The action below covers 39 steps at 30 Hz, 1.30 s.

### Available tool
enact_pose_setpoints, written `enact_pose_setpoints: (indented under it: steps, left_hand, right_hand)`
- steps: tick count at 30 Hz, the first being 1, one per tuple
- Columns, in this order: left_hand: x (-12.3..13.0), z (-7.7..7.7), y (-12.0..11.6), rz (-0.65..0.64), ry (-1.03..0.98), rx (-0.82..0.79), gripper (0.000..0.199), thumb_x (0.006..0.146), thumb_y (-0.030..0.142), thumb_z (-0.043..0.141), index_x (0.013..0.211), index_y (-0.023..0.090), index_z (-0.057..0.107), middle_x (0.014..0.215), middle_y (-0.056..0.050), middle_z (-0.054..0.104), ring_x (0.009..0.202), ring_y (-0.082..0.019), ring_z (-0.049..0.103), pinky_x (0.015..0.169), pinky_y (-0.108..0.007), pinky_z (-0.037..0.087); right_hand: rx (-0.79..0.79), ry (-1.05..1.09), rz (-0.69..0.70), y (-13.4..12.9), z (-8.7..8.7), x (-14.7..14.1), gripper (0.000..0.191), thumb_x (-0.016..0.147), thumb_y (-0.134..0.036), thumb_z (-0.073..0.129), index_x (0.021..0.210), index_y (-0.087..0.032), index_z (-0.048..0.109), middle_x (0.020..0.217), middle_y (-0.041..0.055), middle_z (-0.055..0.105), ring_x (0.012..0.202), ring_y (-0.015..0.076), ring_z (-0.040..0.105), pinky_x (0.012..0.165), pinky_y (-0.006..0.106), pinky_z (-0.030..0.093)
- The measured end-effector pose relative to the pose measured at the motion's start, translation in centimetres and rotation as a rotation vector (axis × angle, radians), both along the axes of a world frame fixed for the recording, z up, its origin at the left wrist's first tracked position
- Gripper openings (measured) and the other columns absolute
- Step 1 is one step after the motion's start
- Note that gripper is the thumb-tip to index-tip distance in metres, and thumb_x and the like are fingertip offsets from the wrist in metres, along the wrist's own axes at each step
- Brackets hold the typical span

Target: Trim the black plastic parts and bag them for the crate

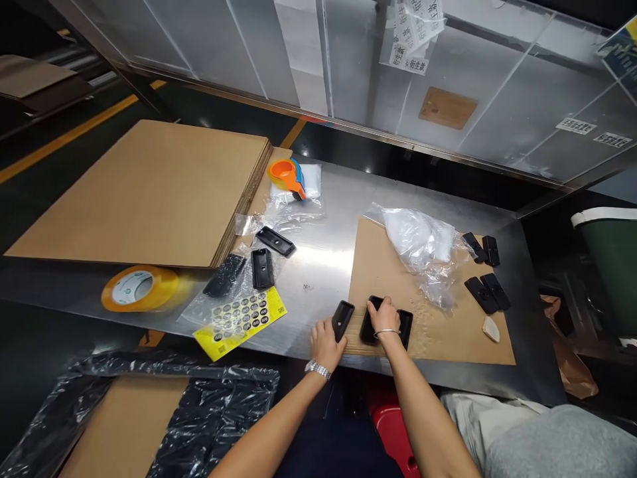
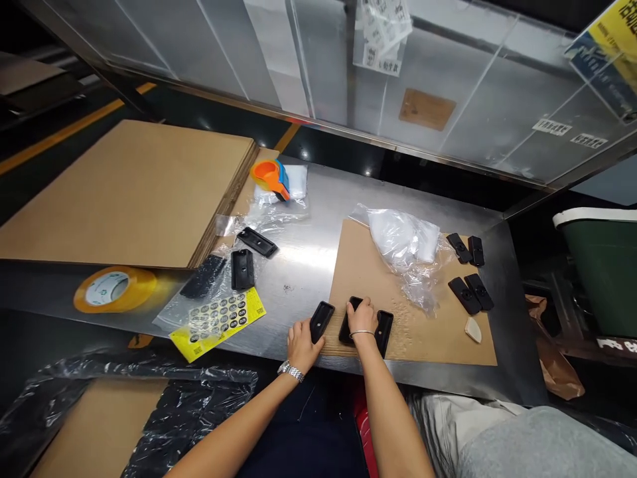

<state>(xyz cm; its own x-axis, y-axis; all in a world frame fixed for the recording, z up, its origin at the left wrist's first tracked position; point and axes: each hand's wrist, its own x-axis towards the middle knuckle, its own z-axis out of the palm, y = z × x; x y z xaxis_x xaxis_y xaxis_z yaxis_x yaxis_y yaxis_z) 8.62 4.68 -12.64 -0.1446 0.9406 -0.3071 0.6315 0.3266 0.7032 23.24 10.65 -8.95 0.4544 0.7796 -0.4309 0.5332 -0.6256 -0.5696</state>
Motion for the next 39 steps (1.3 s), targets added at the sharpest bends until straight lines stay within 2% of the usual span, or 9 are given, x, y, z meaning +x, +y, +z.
enact_pose_setpoints:
  steps: [4, 9, 12, 16, 21, 26, 29, 32, 39]
  left_hand:
    - [-0.5, 1.4, -0.2, -0.05, -0.042, 0.029, 0.042, 0.071, 0.028, 0.053, 0.109, 0.011, 0.048, 0.096, -0.01, 0.05, 0.097, -0.026, 0.047, 0.088, -0.043, 0.037]
    - [0.0, 6.9, -1.0, -0.128, -0.089, 0.109, 0.042, 0.073, 0.031, 0.053, 0.112, 0.018, 0.046, 0.103, -0.008, 0.054, 0.097, -0.025, 0.046, 0.088, -0.042, 0.037]
    - [0.4, 10.2, -1.5, -0.178, -0.209, 0.115, 0.044, 0.074, 0.033, 0.054, 0.114, 0.017, 0.046, 0.103, -0.009, 0.055, 0.098, -0.025, 0.047, 0.087, -0.042, 0.038]
    - [0.2, 13.1, -1.7, -0.163, -0.651, -0.056, 0.041, 0.079, 0.034, 0.049, 0.116, 0.016, 0.044, 0.11, -0.01, 0.055, 0.102, -0.022, 0.05, 0.091, -0.038, 0.037]
    - [-0.1, 15.3, -2.0, -0.159, -1.003, -0.259, 0.036, 0.078, 0.034, 0.053, 0.109, 0.015, 0.049, 0.11, -0.009, 0.058, 0.102, -0.021, 0.052, 0.093, -0.036, 0.036]
    - [0.1, 16.9, -3.3, -0.098, -1.303, -0.517, 0.042, 0.085, 0.044, 0.035, 0.107, 0.012, 0.051, 0.082, -0.009, 0.065, 0.074, -0.017, 0.058, 0.07, -0.03, 0.043]
    - [0.3, 17.8, -3.8, -0.12, -1.321, -0.579, 0.046, 0.086, 0.047, 0.03, 0.097, 0.01, 0.054, 0.065, -0.008, 0.064, 0.06, -0.014, 0.055, 0.057, -0.025, 0.04]
    - [0.1, 18.8, -4.1, -0.175, -1.303, -0.547, 0.045, 0.085, 0.048, 0.03, 0.09, 0.01, 0.054, 0.062, -0.008, 0.062, 0.055, -0.013, 0.052, 0.05, -0.022, 0.036]
    - [-1.0, 20.3, -4.6, -0.251, -1.231, -0.552, 0.045, 0.086, 0.047, 0.028, 0.105, 0.011, 0.047, 0.062, -0.006, 0.06, 0.053, -0.011, 0.047, 0.049, -0.021, 0.036]
  right_hand:
    - [0.091, 0.064, 0.062, -0.4, 0.4, -0.3, 0.041, 0.077, -0.038, 0.051, 0.107, -0.01, 0.049, 0.112, 0.0209, 0.051, 0.106, 0.0277, 0.048, 0.088, 0.041, 0.035]
    - [0.198, 0.344, 0.166, -3.4, 2.5, -1.3, 0.05, 0.083, -0.047, 0.036, 0.119, -0.013, 0.043, 0.086, 0.0059, 0.061, 0.074, 0.0154, 0.058, 0.069, 0.03, 0.047]
    - [0.303, 0.564, 0.035, -4.9, 4.2, -1.6, 0.048, 0.081, -0.048, 0.041, 0.114, -0.014, 0.047, 0.086, 0.0052, 0.061, 0.07, 0.014, 0.058, 0.06, 0.026, 0.046]
    - [0.376, 0.705, -0.177, -5.9, 6.5, -1.1, 0.039, 0.076, -0.047, 0.05, 0.099, -0.016, 0.057, 0.086, 0.0049, 0.063, 0.07, 0.0145, 0.057, 0.06, 0.026, 0.045]
    - [0.387, 0.769, -0.191, -7.2, 9.4, -0.3, 0.037, 0.078, -0.044, 0.05, 0.103, -0.018, 0.056, 0.071, 0.0011, 0.06, 0.052, 0.0105, 0.049, 0.047, 0.022, 0.04]
    - [0.484, 0.619, -0.064, -8.7, 12.4, -0.2, 0.028, 0.081, -0.037, 0.05, 0.101, -0.02, 0.059, 0.079, 0.0026, 0.062, 0.063, 0.012, 0.054, 0.057, 0.023, 0.044]
    - [0.512, 0.633, -0.006, -9.4, 13.6, -0.2, 0.025, 0.081, -0.033, 0.05, 0.102, -0.023, 0.057, 0.083, 0.0017, 0.062, 0.07, 0.0121, 0.056, 0.061, 0.023, 0.044]
    - [0.524, 0.693, 0.039, -9.8, 14.2, 0.0, 0.021, 0.082, -0.031, 0.05, 0.1, -0.024, 0.056, 0.071, -0.0008, 0.059, 0.061, 0.0105, 0.053, 0.055, 0.021, 0.043]
    - [0.517, 0.784, 0.182, -10.3, 14.2, 0.9, 0.016, 0.08, -0.031, 0.051, 0.095, -0.024, 0.055, 0.06, -0.0033, 0.054, 0.048, 0.0092, 0.048, 0.047, 0.022, 0.04]
